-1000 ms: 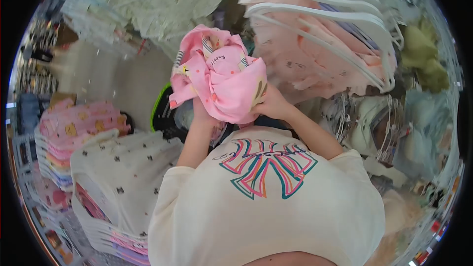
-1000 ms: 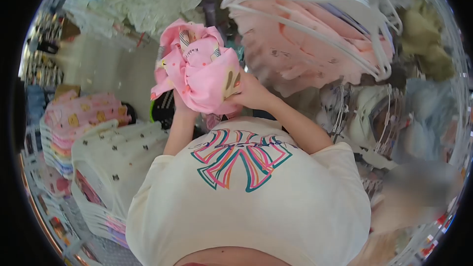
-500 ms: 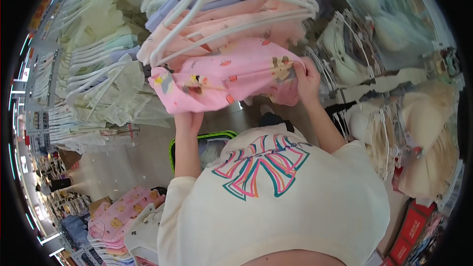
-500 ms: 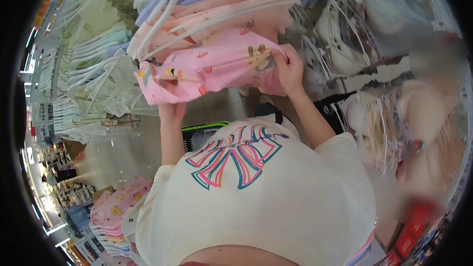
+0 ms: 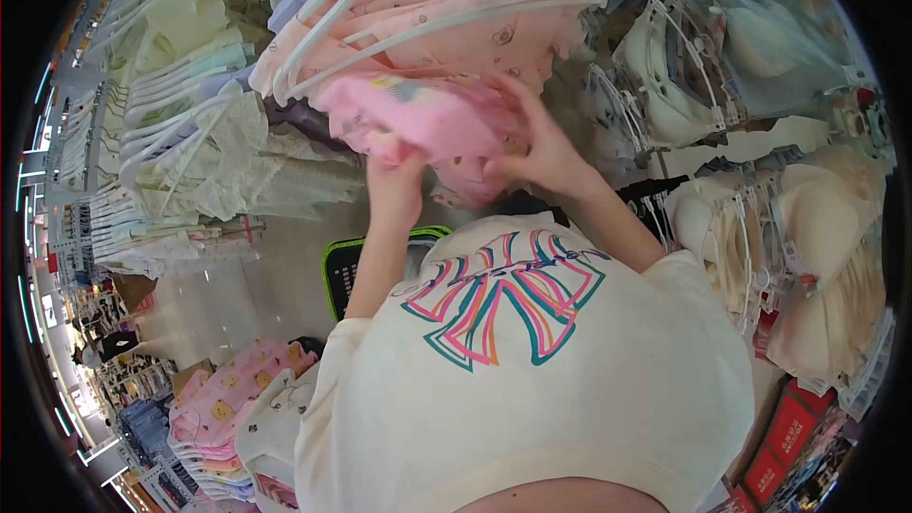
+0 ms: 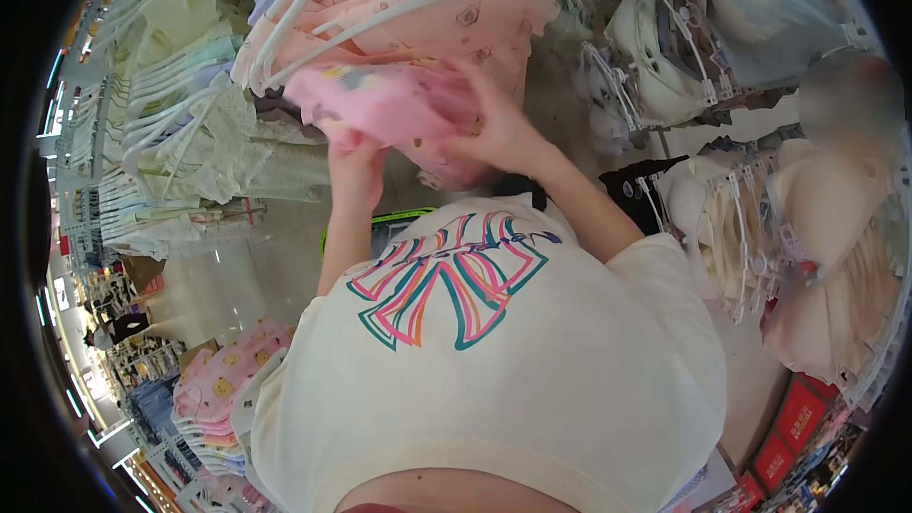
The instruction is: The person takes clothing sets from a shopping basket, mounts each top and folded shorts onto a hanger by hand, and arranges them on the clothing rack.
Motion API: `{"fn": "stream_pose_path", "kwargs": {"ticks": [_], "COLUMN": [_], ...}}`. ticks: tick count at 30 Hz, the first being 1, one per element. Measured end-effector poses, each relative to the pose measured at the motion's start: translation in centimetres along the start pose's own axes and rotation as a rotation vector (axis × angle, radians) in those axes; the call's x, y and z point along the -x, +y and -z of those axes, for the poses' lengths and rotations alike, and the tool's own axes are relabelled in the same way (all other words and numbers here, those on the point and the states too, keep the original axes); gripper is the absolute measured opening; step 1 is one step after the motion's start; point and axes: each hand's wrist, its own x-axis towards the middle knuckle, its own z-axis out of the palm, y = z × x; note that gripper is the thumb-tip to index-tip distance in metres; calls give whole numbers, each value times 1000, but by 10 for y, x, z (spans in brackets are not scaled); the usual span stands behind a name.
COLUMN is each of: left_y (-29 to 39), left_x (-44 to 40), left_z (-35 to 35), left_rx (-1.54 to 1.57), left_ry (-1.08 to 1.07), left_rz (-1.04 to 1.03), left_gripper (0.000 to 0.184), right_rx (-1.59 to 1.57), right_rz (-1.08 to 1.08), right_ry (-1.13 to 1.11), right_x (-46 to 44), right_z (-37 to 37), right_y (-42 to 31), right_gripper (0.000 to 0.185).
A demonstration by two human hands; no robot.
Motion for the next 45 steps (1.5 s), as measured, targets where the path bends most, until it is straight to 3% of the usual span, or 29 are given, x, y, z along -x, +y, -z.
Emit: {"fn": "stream_pose_path", "kwargs": {"ticks": [2, 4, 6, 7, 10, 14, 16, 20, 21, 23, 26, 27, 28, 29, 30, 31, 33, 35, 36, 38, 39, 42, 45], "left_y": [-3, 7, 12, 12, 9, 14, 16, 14, 11, 6, 8, 14, 18, 18, 18, 16, 5, -21, -29, -43, -47, -64, -23], "left_x": [10, 17, 15, 16, 15, 14, 12, 13, 13, 14, 15, 18, 20, 18, 16, 16, 13, 4, 2, -2, -4, -4, -3], "left_z": [-10, -23, -17, -7, 19, 36, 57, 90, 93, 97, 91, 80, 73, 72, 63, 47, 31, 34, 39, 52, 59, 117, 137], "left_rx": [-205, -258, -99, -89, -167, -205, -298, -398, -409, -488, -785, -946, -1107, -1049, -950, -851, -759, -774, -938, -1262, -1201, -534, -418], "left_ry": [-44, -173, -235, -198, 29, 267, 345, 424, 434, 426, 322, 253, 181, 13, -11, -34, -92, -158, -241, -411, -406, -134, 118], "left_rz": [-38, -40, -65, -57, -42, -153, -185, -222, -238, -254, -348, -435, -520, -474, -434, -394, -356, -356, -274, -102, -26, 52, 30], "left_gripper": [42, 43, 42, 41, 32, 30, 30, 24, 23, 21, 24, 26, 28, 34, 35, 35, 37, 39, 39, 41, 36, 24, 12], "right_rx": [-109, -193, -292, -386, -575, -1273, -1224, -1088, -1073, -1295, -938, -936, -1137, -1335, -1501, -1460, -1282, -1059, -981, -986, -1002, -924, -765], "right_rz": [71, -32, -308, -292, -291, -395, -259, -365, -364, -176, -224, -118, -95, -101, -136, -230, -125, 185, 302, 305, 248, 64, -114], "right_ry": [0, 29, 29, 123, 192, -115, -127, 299, 273, 12, 438, 220, 73, -85, -244, -206, -231, -300, -300, -212, -135, 175, 372], "right_x": [-8, -8, -8, -12, -14, -9, -8, -6, -4, -5, -7, -9, -13, -16, -19, -16, -19, -28, -31, -38, -44, -64, -76], "right_z": [-23, -23, -7, -7, 8, 51, 68, 68, 71, 76, 63, 60, 53, 46, 39, 36, 27, 17, 15, 24, 35, 78, 120], "right_y": [-14, -6, 22, 21, 23, 54, 70, 43, 51, 65, 73, 62, 52, 42, 32, 31, 30, 28, 28, 24, 21, 11, 8], "right_gripper": [45, 37, 31, 23, 32, 33, 36, 32, 33, 34, 34, 33, 30, 28, 26, 24, 19, 16, 15, 16, 16, 18, 20]}}
